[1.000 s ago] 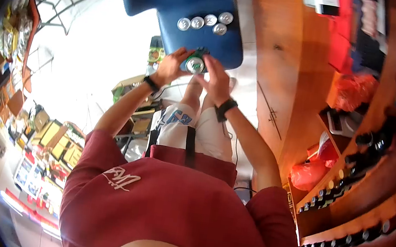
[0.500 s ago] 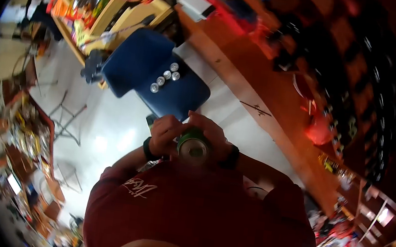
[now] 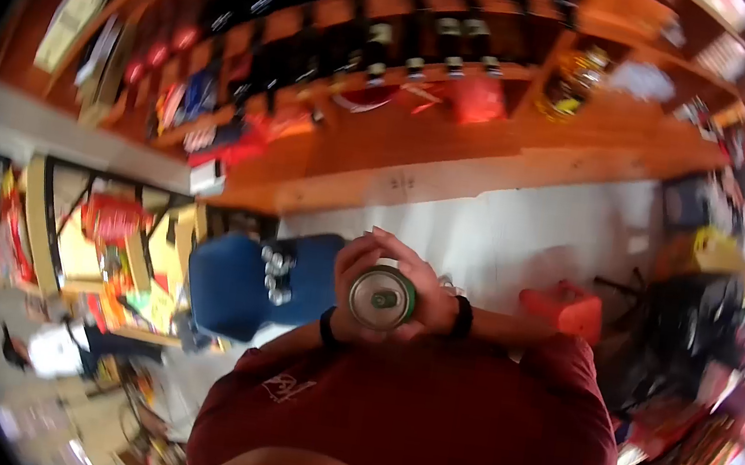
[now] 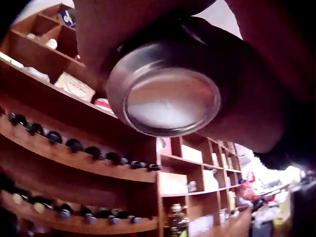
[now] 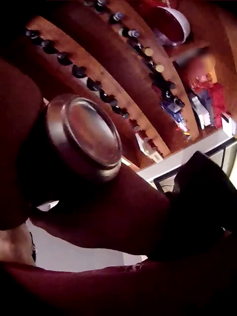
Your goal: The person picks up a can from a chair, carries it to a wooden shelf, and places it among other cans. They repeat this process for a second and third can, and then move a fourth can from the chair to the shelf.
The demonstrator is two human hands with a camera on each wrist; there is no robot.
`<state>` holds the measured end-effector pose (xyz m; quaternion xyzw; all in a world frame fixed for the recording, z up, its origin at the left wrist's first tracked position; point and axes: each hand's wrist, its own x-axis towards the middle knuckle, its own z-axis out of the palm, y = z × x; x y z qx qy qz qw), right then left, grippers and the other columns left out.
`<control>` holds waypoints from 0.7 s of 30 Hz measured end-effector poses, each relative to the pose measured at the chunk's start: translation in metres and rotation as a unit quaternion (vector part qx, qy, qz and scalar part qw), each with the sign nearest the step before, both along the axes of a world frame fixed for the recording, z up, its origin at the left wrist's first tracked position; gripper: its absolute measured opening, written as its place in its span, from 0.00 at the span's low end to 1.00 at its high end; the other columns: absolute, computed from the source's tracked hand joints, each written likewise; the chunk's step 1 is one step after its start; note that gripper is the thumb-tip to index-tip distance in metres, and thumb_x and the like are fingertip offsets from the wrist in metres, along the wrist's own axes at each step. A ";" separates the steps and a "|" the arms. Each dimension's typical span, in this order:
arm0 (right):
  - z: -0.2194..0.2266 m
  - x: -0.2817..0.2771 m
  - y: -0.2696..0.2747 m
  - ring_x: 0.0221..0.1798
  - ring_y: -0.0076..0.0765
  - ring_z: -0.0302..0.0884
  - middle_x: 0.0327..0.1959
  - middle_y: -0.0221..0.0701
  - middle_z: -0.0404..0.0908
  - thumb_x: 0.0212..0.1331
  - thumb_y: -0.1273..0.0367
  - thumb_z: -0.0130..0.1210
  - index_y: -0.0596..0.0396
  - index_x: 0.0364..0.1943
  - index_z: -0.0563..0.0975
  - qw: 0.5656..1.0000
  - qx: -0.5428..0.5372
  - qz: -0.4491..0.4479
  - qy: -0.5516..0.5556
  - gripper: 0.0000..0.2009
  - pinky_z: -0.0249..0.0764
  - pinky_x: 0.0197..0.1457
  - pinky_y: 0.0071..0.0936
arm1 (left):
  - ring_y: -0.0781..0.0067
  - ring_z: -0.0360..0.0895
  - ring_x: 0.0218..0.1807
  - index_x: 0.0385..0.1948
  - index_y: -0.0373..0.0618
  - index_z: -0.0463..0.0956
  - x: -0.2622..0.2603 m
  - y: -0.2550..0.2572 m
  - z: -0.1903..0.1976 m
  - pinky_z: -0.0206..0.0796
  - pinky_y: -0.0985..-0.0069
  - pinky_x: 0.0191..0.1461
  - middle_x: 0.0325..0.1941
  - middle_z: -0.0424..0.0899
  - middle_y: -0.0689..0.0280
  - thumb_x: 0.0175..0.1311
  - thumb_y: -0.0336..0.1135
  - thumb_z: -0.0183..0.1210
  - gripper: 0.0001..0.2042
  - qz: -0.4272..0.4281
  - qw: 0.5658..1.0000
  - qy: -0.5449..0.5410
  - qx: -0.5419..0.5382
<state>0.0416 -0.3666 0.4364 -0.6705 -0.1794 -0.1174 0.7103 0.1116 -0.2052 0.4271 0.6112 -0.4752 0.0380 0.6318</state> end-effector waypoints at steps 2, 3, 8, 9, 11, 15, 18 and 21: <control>-0.004 -0.036 -0.027 0.77 0.60 0.61 0.74 0.60 0.61 0.62 0.48 0.64 0.53 0.76 0.58 0.993 -0.049 -0.075 -0.081 0.44 0.62 0.76 0.49 | 0.41 0.64 0.71 0.68 0.37 0.66 -0.020 -0.039 0.001 0.61 0.49 0.71 0.73 0.60 0.39 0.55 0.74 0.60 0.50 0.037 0.995 -0.092 0.017; -0.008 -0.048 -0.034 0.73 0.66 0.65 0.72 0.67 0.62 0.59 0.54 0.68 0.48 0.77 0.52 0.964 -0.023 -0.137 -0.228 0.46 0.65 0.73 0.55 | 0.34 0.60 0.74 0.69 0.34 0.65 -0.029 -0.057 0.007 0.57 0.44 0.74 0.74 0.56 0.33 0.58 0.76 0.57 0.51 0.053 0.986 -0.158 0.030; -0.014 -0.158 -0.087 0.62 0.61 0.75 0.65 0.62 0.68 0.61 0.59 0.66 0.51 0.77 0.48 0.894 -0.088 -0.371 -0.234 0.46 0.73 0.63 0.52 | 0.33 0.63 0.75 0.67 0.31 0.66 -0.098 -0.176 0.023 0.61 0.48 0.74 0.71 0.64 0.30 0.62 0.70 0.58 0.47 -0.209 0.971 -0.101 -0.058; -0.020 -0.176 -0.092 0.60 0.59 0.76 0.64 0.60 0.70 0.61 0.60 0.66 0.53 0.77 0.49 0.878 -0.097 -0.411 -0.227 0.45 0.74 0.61 0.52 | 0.34 0.64 0.74 0.67 0.31 0.66 -0.110 -0.193 0.023 0.62 0.49 0.73 0.70 0.65 0.31 0.62 0.70 0.59 0.47 -0.244 0.964 -0.086 -0.058; -0.017 -0.202 -0.104 0.59 0.53 0.76 0.62 0.54 0.70 0.61 0.57 0.64 0.59 0.74 0.51 0.837 -0.110 -0.491 -0.216 0.44 0.72 0.61 0.48 | 0.35 0.67 0.73 0.67 0.31 0.66 -0.134 -0.222 0.022 0.63 0.50 0.72 0.69 0.69 0.34 0.62 0.70 0.60 0.47 -0.310 0.948 -0.053 -0.053; -0.041 -0.231 -0.128 0.62 0.48 0.74 0.65 0.51 0.68 0.62 0.51 0.61 0.63 0.72 0.53 0.773 -0.095 -0.598 -0.192 0.43 0.70 0.65 0.44 | 0.52 0.77 0.66 0.67 0.30 0.66 -0.166 -0.269 0.032 0.70 0.60 0.68 0.66 0.76 0.46 0.62 0.59 0.65 0.42 -0.507 0.853 0.122 0.003; -0.054 -0.234 -0.149 0.63 0.46 0.73 0.65 0.48 0.68 0.63 0.50 0.61 0.64 0.72 0.55 0.755 -0.042 -0.625 -0.194 0.44 0.69 0.67 0.42 | 0.58 0.79 0.62 0.66 0.29 0.67 -0.179 -0.304 0.038 0.71 0.63 0.66 0.62 0.79 0.48 0.61 0.58 0.66 0.41 -0.539 0.831 0.137 0.001; -0.043 -0.239 -0.177 0.64 0.45 0.72 0.65 0.48 0.68 0.63 0.49 0.60 0.65 0.73 0.54 0.737 -0.042 -0.651 -0.181 0.44 0.69 0.68 0.42 | 0.57 0.80 0.61 0.65 0.29 0.67 -0.181 -0.344 0.033 0.71 0.63 0.66 0.61 0.79 0.49 0.62 0.58 0.65 0.41 -0.557 0.821 0.124 0.007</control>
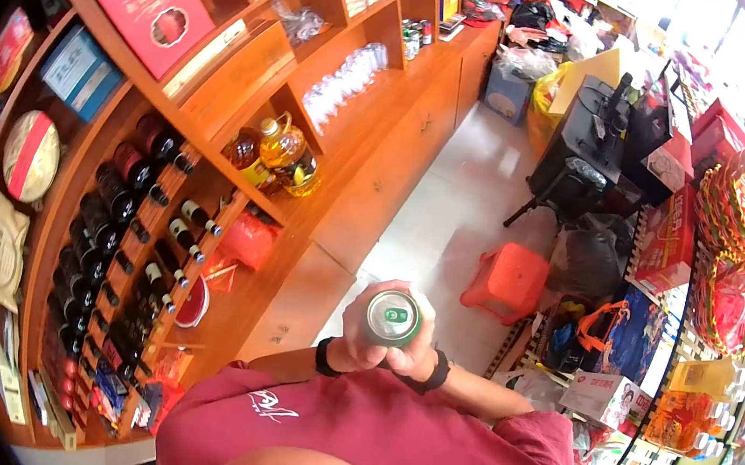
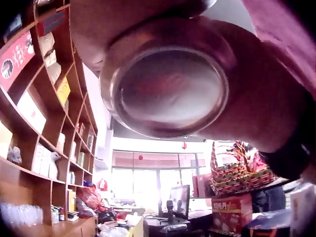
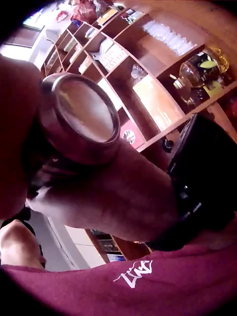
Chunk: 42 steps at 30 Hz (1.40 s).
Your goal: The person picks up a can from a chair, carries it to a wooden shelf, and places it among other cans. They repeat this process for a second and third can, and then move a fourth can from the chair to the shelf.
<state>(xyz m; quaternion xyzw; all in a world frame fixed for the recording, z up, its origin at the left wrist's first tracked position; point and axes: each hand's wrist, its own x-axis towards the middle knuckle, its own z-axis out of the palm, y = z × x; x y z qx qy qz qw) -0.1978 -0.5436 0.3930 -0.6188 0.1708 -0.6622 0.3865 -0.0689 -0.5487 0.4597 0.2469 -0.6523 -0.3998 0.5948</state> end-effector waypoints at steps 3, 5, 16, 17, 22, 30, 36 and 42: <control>0.005 0.004 -0.039 0.64 0.45 0.72 0.65 0.48 0.68 0.63 0.49 0.60 0.65 0.74 0.54 1.000 0.010 -0.024 0.004 0.45 0.69 0.68 0.42 | 0.55 0.80 0.60 0.65 0.30 0.67 0.005 -0.045 -0.010 0.71 0.62 0.65 0.61 0.79 0.48 0.63 0.58 0.64 0.40 0.006 1.000 -0.013 -0.009; 0.000 0.008 -0.072 0.65 0.43 0.70 0.67 0.45 0.66 0.61 0.49 0.60 0.63 0.74 0.52 0.999 0.002 -0.021 0.033 0.46 0.67 0.70 0.42 | 0.52 0.80 0.60 0.64 0.30 0.68 0.014 -0.076 -0.015 0.72 0.61 0.64 0.60 0.79 0.47 0.64 0.57 0.63 0.38 0.016 1.000 -0.024 -0.010; 0.024 0.061 -0.270 0.69 0.44 0.68 0.68 0.46 0.65 0.63 0.48 0.57 0.65 0.75 0.51 0.995 0.013 -0.035 0.095 0.46 0.65 0.72 0.43 | 0.47 0.80 0.61 0.64 0.31 0.68 0.066 -0.278 -0.010 0.72 0.59 0.64 0.60 0.80 0.47 0.63 0.55 0.64 0.37 0.035 0.998 0.035 -0.041; 0.025 0.061 -0.283 0.70 0.44 0.68 0.69 0.47 0.65 0.65 0.48 0.57 0.67 0.75 0.50 0.994 0.026 -0.038 0.098 0.46 0.65 0.73 0.43 | 0.48 0.80 0.61 0.64 0.32 0.67 0.068 -0.292 -0.014 0.72 0.59 0.64 0.60 0.80 0.47 0.64 0.53 0.64 0.36 0.029 0.999 0.035 -0.028; 0.023 0.059 -0.337 0.73 0.45 0.64 0.71 0.47 0.61 0.66 0.48 0.56 0.67 0.76 0.48 0.994 0.086 -0.018 0.071 0.47 0.60 0.76 0.44 | 0.49 0.79 0.62 0.66 0.33 0.65 0.065 -0.354 -0.021 0.71 0.58 0.66 0.62 0.78 0.46 0.62 0.48 0.64 0.35 0.004 1.000 0.028 -0.002; 0.001 0.012 -0.465 0.70 0.43 0.68 0.69 0.45 0.66 0.63 0.46 0.57 0.65 0.75 0.52 0.989 0.128 -0.075 -0.013 0.46 0.64 0.74 0.42 | 0.44 0.77 0.63 0.68 0.32 0.62 0.014 -0.493 -0.035 0.68 0.55 0.68 0.63 0.77 0.44 0.65 0.47 0.63 0.36 -0.073 0.997 -0.003 0.013; 0.003 -0.058 -0.594 0.68 0.42 0.71 0.68 0.45 0.68 0.59 0.43 0.64 0.64 0.74 0.54 0.982 0.146 -0.082 -0.089 0.51 0.69 0.71 0.41 | 0.42 0.69 0.69 0.70 0.31 0.58 -0.056 -0.625 -0.019 0.59 0.55 0.73 0.69 0.70 0.42 0.65 0.42 0.63 0.36 -0.148 0.988 -0.036 0.018; 0.019 -0.143 -0.714 0.69 0.45 0.70 0.69 0.47 0.67 0.57 0.43 0.66 0.62 0.74 0.56 0.991 0.092 -0.090 -0.034 0.50 0.67 0.72 0.45 | 0.41 0.66 0.72 0.72 0.33 0.54 -0.124 -0.752 -0.001 0.56 0.53 0.76 0.71 0.67 0.43 0.66 0.45 0.65 0.39 -0.196 0.977 -0.072 -0.040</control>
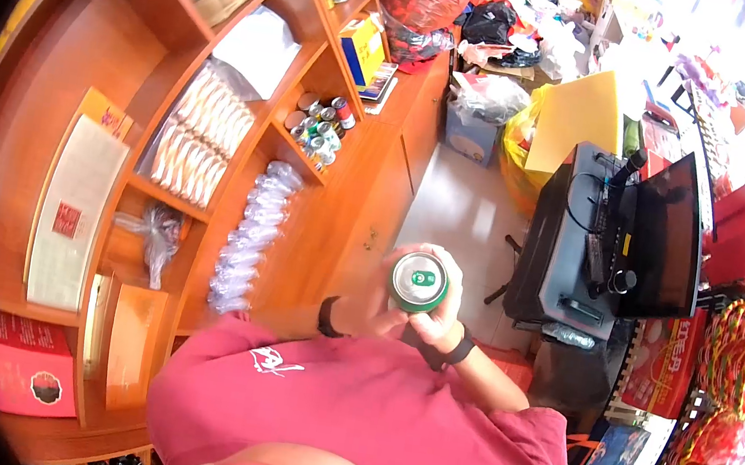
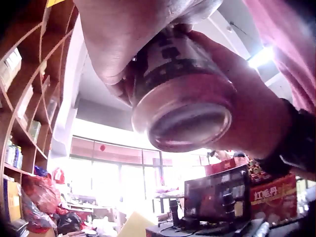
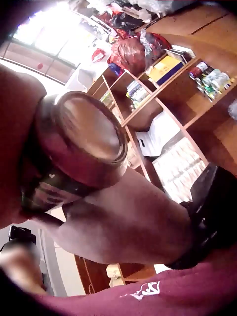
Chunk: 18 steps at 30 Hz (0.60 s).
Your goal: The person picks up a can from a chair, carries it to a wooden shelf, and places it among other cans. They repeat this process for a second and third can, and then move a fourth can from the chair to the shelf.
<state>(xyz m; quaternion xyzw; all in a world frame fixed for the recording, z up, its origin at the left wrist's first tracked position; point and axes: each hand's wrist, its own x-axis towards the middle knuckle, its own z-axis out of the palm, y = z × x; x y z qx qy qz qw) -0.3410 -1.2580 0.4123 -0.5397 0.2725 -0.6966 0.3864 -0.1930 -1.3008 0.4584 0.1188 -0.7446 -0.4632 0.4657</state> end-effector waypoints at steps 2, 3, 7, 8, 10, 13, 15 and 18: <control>-0.005 -0.022 -0.028 0.69 0.47 0.69 0.69 0.48 0.66 0.57 0.44 0.67 0.62 0.73 0.57 1.000 -0.017 -0.004 0.006 0.49 0.66 0.72 0.46 | 0.41 0.65 0.73 0.72 0.34 0.54 -0.021 -0.029 0.006 0.55 0.52 0.76 0.71 0.67 0.43 0.66 0.46 0.65 0.40 -0.017 1.000 0.002 -0.001; -0.002 -0.030 -0.038 0.69 0.47 0.70 0.69 0.48 0.66 0.57 0.44 0.67 0.62 0.73 0.57 1.000 -0.005 -0.010 0.002 0.49 0.67 0.72 0.46 | 0.42 0.65 0.73 0.73 0.36 0.54 -0.030 -0.045 0.003 0.55 0.53 0.76 0.72 0.67 0.43 0.66 0.48 0.66 0.40 -0.020 1.000 -0.017 -0.009; 0.004 -0.066 -0.073 0.70 0.46 0.68 0.70 0.48 0.65 0.57 0.44 0.67 0.62 0.73 0.57 1.000 0.011 -0.020 0.017 0.49 0.65 0.73 0.44 | 0.43 0.64 0.75 0.73 0.37 0.54 -0.066 -0.083 -0.002 0.56 0.53 0.76 0.73 0.65 0.45 0.66 0.49 0.67 0.41 -0.030 0.999 0.013 0.013; -0.003 -0.074 -0.079 0.70 0.46 0.68 0.70 0.48 0.65 0.57 0.44 0.67 0.63 0.73 0.57 0.999 0.023 -0.029 0.021 0.49 0.65 0.74 0.44 | 0.45 0.64 0.74 0.73 0.36 0.54 -0.075 -0.093 -0.006 0.56 0.54 0.76 0.73 0.65 0.45 0.66 0.50 0.66 0.42 -0.026 1.000 0.008 0.010; -0.006 -0.086 -0.099 0.71 0.46 0.68 0.71 0.48 0.65 0.55 0.43 0.68 0.63 0.73 0.56 0.999 0.033 -0.015 -0.004 0.51 0.64 0.74 0.44 | 0.50 0.63 0.74 0.73 0.34 0.53 -0.089 -0.113 -0.010 0.56 0.56 0.75 0.73 0.63 0.47 0.65 0.54 0.66 0.44 -0.020 1.000 -0.006 0.003; -0.002 -0.103 -0.137 0.70 0.47 0.69 0.70 0.49 0.65 0.53 0.43 0.71 0.61 0.74 0.56 0.999 0.038 -0.001 -0.008 0.53 0.66 0.73 0.45 | 0.50 0.63 0.74 0.73 0.35 0.54 -0.103 -0.151 -0.008 0.56 0.56 0.75 0.73 0.64 0.48 0.66 0.53 0.66 0.43 -0.036 0.999 -0.003 0.018; 0.005 -0.114 -0.168 0.69 0.47 0.70 0.70 0.49 0.65 0.52 0.43 0.71 0.60 0.74 0.56 0.999 0.034 0.028 -0.007 0.53 0.67 0.72 0.45 | 0.50 0.62 0.75 0.74 0.35 0.53 -0.109 -0.179 -0.009 0.56 0.56 0.75 0.73 0.63 0.47 0.67 0.52 0.65 0.43 -0.043 0.999 -0.017 0.017; -0.004 -0.130 -0.215 0.69 0.49 0.70 0.70 0.50 0.65 0.51 0.44 0.72 0.59 0.74 0.56 0.998 0.039 0.048 0.017 0.53 0.68 0.71 0.46 | 0.50 0.60 0.76 0.74 0.36 0.51 -0.114 -0.223 -0.011 0.54 0.56 0.77 0.74 0.61 0.47 0.67 0.51 0.65 0.43 -0.047 0.998 -0.033 0.020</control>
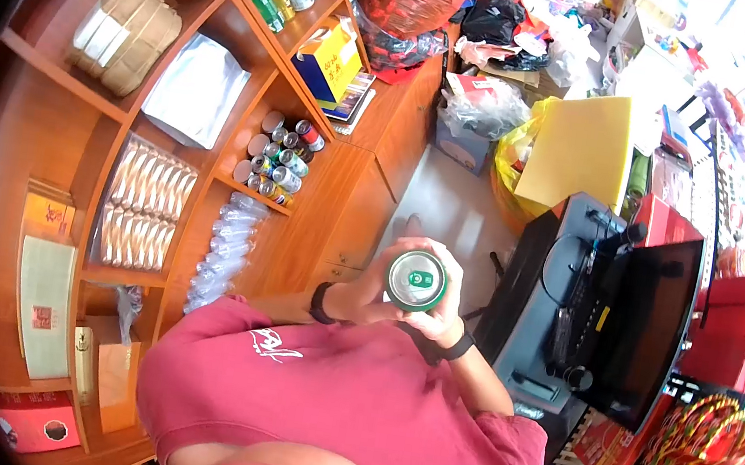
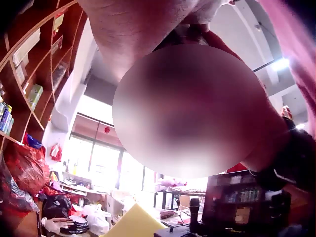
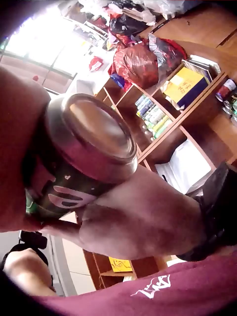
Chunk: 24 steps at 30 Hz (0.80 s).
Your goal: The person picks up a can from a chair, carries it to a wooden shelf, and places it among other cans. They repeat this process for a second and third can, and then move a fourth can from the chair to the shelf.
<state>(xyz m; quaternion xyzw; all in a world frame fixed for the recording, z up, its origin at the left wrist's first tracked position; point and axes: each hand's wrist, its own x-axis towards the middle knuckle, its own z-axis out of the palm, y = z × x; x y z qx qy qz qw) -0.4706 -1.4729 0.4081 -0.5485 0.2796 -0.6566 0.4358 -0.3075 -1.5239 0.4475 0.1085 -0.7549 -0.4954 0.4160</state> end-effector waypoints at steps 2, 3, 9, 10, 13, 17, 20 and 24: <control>-0.004 -0.007 -0.032 0.70 0.49 0.69 0.71 0.49 0.64 0.51 0.44 0.73 0.59 0.74 0.56 1.000 0.011 0.004 -0.004 0.53 0.67 0.72 0.45 | 0.50 0.58 0.77 0.75 0.37 0.50 -0.007 -0.032 0.002 0.52 0.56 0.78 0.75 0.59 0.47 0.67 0.49 0.66 0.43 -0.015 0.999 0.019 0.033; -0.006 -0.012 -0.050 0.70 0.49 0.69 0.71 0.49 0.64 0.51 0.44 0.73 0.59 0.74 0.56 1.000 0.014 0.005 -0.004 0.53 0.67 0.72 0.45 | 0.50 0.58 0.77 0.75 0.37 0.50 -0.012 -0.052 0.003 0.51 0.56 0.78 0.75 0.59 0.46 0.67 0.48 0.66 0.43 -0.019 0.999 0.024 0.028; 0.003 -0.046 -0.181 0.73 0.45 0.65 0.72 0.44 0.62 0.49 0.44 0.74 0.59 0.75 0.54 0.999 0.045 0.008 0.009 0.56 0.62 0.76 0.45 | 0.46 0.57 0.78 0.74 0.39 0.55 -0.041 -0.194 0.018 0.49 0.55 0.79 0.76 0.61 0.48 0.64 0.45 0.69 0.42 -0.062 0.996 0.052 0.023; 0.010 -0.050 -0.206 0.73 0.45 0.65 0.72 0.44 0.62 0.49 0.44 0.75 0.59 0.75 0.54 0.999 0.049 0.011 0.013 0.56 0.62 0.76 0.45 | 0.47 0.57 0.78 0.74 0.40 0.55 -0.044 -0.220 0.024 0.49 0.55 0.80 0.76 0.61 0.49 0.62 0.44 0.70 0.42 -0.060 0.997 0.043 0.005; 0.020 -0.061 -0.262 0.73 0.45 0.65 0.72 0.43 0.62 0.48 0.44 0.75 0.58 0.76 0.52 0.996 0.077 0.032 0.024 0.57 0.62 0.76 0.45 | 0.49 0.57 0.79 0.74 0.41 0.56 -0.044 -0.283 0.033 0.48 0.55 0.81 0.76 0.63 0.51 0.60 0.40 0.72 0.43 -0.040 0.998 0.028 -0.030; 0.016 -0.067 -0.342 0.73 0.45 0.64 0.72 0.43 0.61 0.47 0.48 0.76 0.56 0.77 0.49 0.995 0.063 0.064 0.033 0.59 0.61 0.76 0.45 | 0.48 0.57 0.79 0.74 0.40 0.56 -0.044 -0.345 0.030 0.47 0.55 0.81 0.76 0.63 0.52 0.61 0.41 0.71 0.42 0.005 0.999 0.044 -0.006; 0.016 -0.059 -0.390 0.74 0.45 0.64 0.72 0.44 0.60 0.50 0.49 0.72 0.56 0.77 0.50 0.991 0.076 0.106 0.026 0.55 0.60 0.77 0.45 | 0.49 0.59 0.78 0.74 0.38 0.55 -0.036 -0.376 0.030 0.48 0.56 0.81 0.75 0.63 0.51 0.62 0.45 0.70 0.43 0.047 0.998 0.028 0.041; 0.022 -0.042 -0.461 0.76 0.44 0.61 0.74 0.44 0.59 0.54 0.50 0.68 0.58 0.77 0.50 0.976 0.079 0.199 0.023 0.52 0.57 0.78 0.45 | 0.53 0.60 0.77 0.75 0.38 0.53 -0.023 -0.417 0.025 0.51 0.58 0.80 0.75 0.63 0.51 0.64 0.45 0.69 0.43 0.134 0.990 0.025 0.039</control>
